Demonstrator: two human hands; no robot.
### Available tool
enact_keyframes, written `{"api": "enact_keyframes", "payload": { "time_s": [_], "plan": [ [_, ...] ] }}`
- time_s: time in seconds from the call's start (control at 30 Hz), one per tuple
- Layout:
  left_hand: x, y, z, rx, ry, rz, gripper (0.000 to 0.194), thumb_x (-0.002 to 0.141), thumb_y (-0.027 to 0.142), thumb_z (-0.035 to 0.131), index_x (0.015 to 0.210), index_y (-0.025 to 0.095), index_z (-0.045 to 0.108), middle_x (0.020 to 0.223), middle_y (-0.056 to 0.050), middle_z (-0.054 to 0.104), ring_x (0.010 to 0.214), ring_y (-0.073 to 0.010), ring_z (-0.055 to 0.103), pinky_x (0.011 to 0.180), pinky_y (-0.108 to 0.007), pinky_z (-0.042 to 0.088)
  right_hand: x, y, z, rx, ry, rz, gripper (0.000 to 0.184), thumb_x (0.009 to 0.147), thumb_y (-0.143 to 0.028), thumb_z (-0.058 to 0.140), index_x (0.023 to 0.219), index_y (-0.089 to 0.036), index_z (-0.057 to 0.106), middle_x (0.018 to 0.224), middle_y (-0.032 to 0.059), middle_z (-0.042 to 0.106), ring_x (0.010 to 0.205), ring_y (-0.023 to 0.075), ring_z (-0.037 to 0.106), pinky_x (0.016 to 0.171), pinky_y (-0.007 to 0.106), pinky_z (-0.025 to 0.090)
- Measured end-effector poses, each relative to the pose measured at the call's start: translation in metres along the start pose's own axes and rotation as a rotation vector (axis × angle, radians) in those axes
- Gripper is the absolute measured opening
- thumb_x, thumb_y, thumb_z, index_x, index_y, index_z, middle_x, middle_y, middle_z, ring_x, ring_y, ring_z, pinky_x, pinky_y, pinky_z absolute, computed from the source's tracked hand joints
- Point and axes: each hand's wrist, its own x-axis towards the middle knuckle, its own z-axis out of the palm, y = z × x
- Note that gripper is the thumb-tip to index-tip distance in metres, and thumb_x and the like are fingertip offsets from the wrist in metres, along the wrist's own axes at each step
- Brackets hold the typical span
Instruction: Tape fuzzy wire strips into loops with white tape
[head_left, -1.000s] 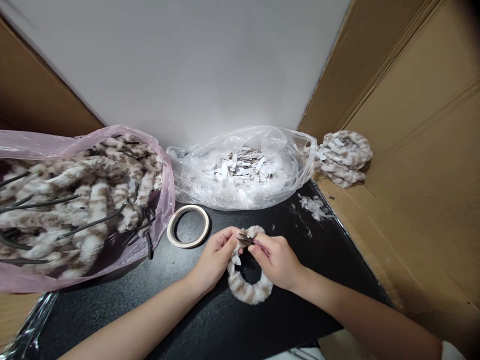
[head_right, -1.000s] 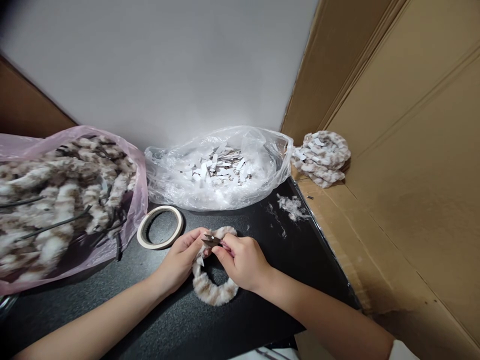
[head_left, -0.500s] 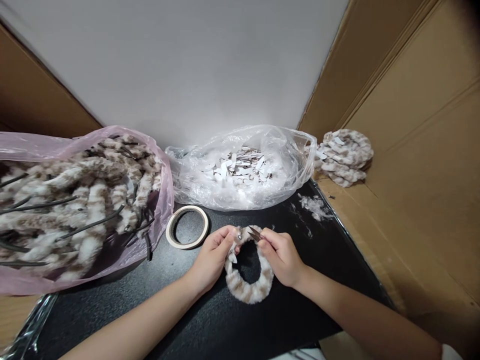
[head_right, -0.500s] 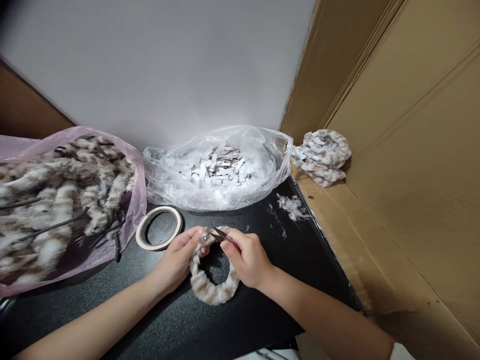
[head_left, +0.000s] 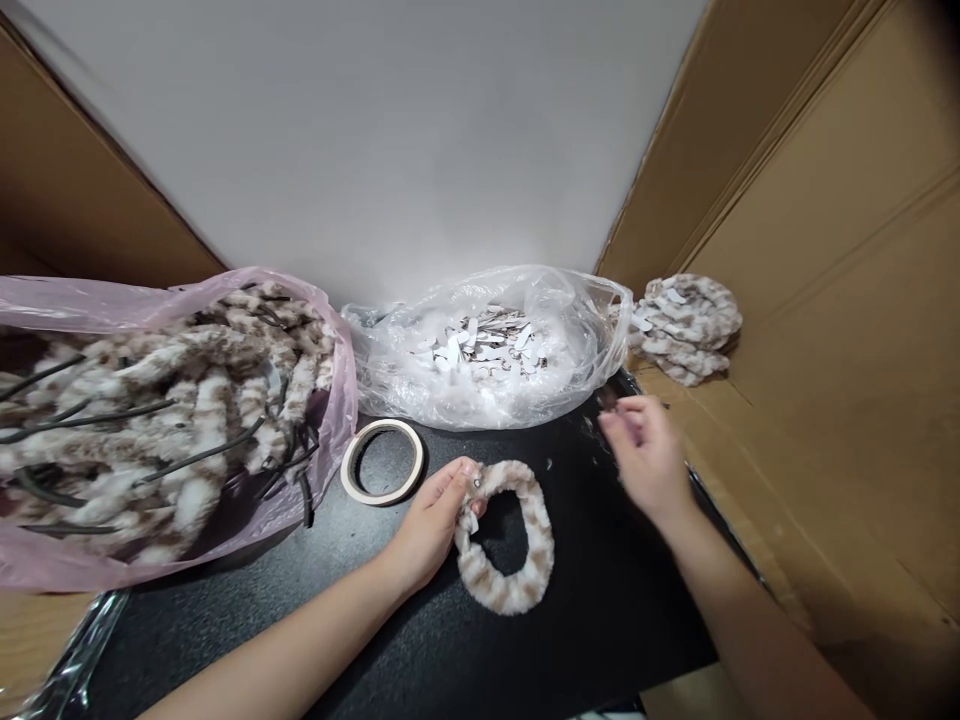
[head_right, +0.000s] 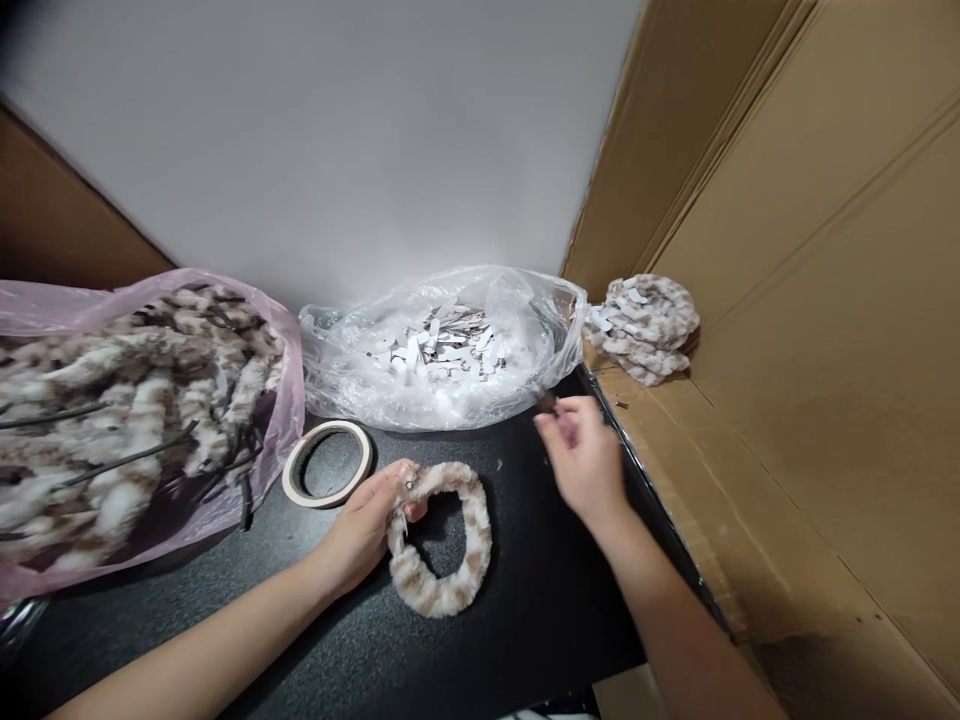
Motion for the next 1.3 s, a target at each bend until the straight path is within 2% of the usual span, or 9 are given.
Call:
{"api": "enact_keyframes", "payload": {
  "time_s": [0.07, 0.23, 0.53, 0.63, 0.73, 0.83, 0.93, 1.07, 1.3],
  "plan": [
    [0.0, 0.0, 0.001, -0.021, 0.002, 0.007, 0.04, 0.077, 0.052, 0.065, 0.069, 0.017, 0.048, 0.057, 0.006, 0.043, 0.056, -0.0089, 0.035, 0.053, -0.019, 0.03, 0.01, 0.026, -0.028, -0.164, 0.105, 0.039, 0.035, 0.083, -0.051, 0.059, 0.093, -0.018, 0.06, 0.081, 0.0085, 0.067, 0.071, 0.0216, 0.063, 0.063, 0.031, 0.047],
    [0.002, -0.001, 0.002, -0.088, 0.034, -0.005, 0.036, 0.075, 0.048, 0.068, 0.072, 0.017, 0.05, 0.06, 0.006, 0.045, 0.056, -0.0091, 0.037, 0.055, -0.02, 0.032, 0.009, 0.089, -0.084, -0.532, 0.096, -0.029, 0.043, 0.079, -0.06, 0.055, 0.077, -0.018, 0.064, 0.081, 0.0124, 0.068, 0.077, 0.0279, 0.062, 0.071, 0.04, 0.046],
    [0.0, 0.0, 0.001, -0.207, -0.104, 0.023, 0.016, 0.07, 0.032, 0.05, 0.075, 0.017, 0.054, 0.059, 0.003, 0.049, 0.056, -0.0118, 0.043, 0.056, -0.023, 0.035, 0.004, 0.135, -0.092, -0.626, 0.078, -0.06, 0.041, 0.081, -0.05, 0.046, 0.079, -0.016, 0.068, 0.091, 0.0148, 0.064, 0.089, 0.0307, 0.058, 0.084, 0.048, 0.044],
    [0.002, -0.004, 0.0, -0.16, -0.067, 0.026, 0.012, 0.069, 0.028, 0.051, 0.073, 0.017, 0.053, 0.061, 0.003, 0.049, 0.057, -0.0118, 0.042, 0.057, -0.023, 0.035, 0.007, 0.112, -0.088, -0.611, 0.112, -0.126, 0.038, 0.083, -0.044, 0.046, 0.085, -0.014, 0.069, 0.094, 0.0157, 0.065, 0.094, 0.0319, 0.058, 0.088, 0.05, 0.043],
    [0.002, -0.005, 0.0, -0.098, -0.031, 0.038, 0.017, 0.075, 0.033, 0.06, 0.072, 0.017, 0.053, 0.065, 0.004, 0.05, 0.062, -0.0117, 0.042, 0.061, -0.023, 0.037, 0.007, 0.051, -0.07, -0.427, 0.1, -0.212, 0.028, 0.086, -0.038, 0.053, 0.095, -0.017, 0.068, 0.101, 0.0134, 0.066, 0.098, 0.0293, 0.059, 0.089, 0.045, 0.045],
    [-0.001, -0.004, 0.002, -0.061, -0.079, 0.059, 0.027, 0.077, 0.042, 0.066, 0.076, 0.016, 0.059, 0.072, 0.002, 0.056, 0.07, -0.0133, 0.047, 0.071, -0.025, 0.04, 0.001, -0.024, -0.032, -0.119, -0.273, -0.315, 0.018, 0.087, -0.029, 0.058, 0.102, -0.022, 0.066, 0.104, 0.0088, 0.066, 0.098, 0.0229, 0.061, 0.089, 0.037, 0.048],
    [-0.003, -0.002, 0.002, -0.018, -0.179, 0.092, 0.029, 0.08, 0.045, 0.066, 0.084, 0.016, 0.065, 0.078, -0.001, 0.061, 0.078, -0.0157, 0.052, 0.08, -0.027, 0.04, -0.005, -0.07, 0.012, 0.09, -0.708, -0.498, 0.028, 0.083, -0.026, 0.066, 0.111, -0.021, 0.064, 0.102, 0.0083, 0.064, 0.097, 0.0213, 0.059, 0.085, 0.033, 0.05],
    [-0.003, -0.003, 0.0, 0.088, -0.226, 0.138, 0.033, 0.085, 0.046, 0.059, 0.082, 0.014, 0.067, 0.077, -0.003, 0.06, 0.082, -0.0182, 0.052, 0.082, -0.03, 0.04, -0.007, -0.073, 0.045, 0.24, -0.782, -0.461, 0.011, 0.086, -0.026, 0.063, 0.091, -0.018, 0.069, 0.084, 0.0045, 0.06, 0.073, 0.0146, 0.058, 0.066, 0.026, 0.049],
    [0.001, -0.003, -0.004, 0.184, -0.277, 0.12, 0.039, 0.086, 0.05, 0.056, 0.084, 0.013, 0.066, 0.075, -0.002, 0.058, 0.074, -0.0161, 0.049, 0.073, -0.026, 0.038, -0.007, -0.057, 0.043, 0.373, -0.677, -0.419, 0.01, 0.087, -0.02, 0.06, 0.082, -0.018, 0.069, 0.078, 0.0052, 0.064, 0.073, 0.0162, 0.061, 0.067, 0.028, 0.049]
  ]
}}
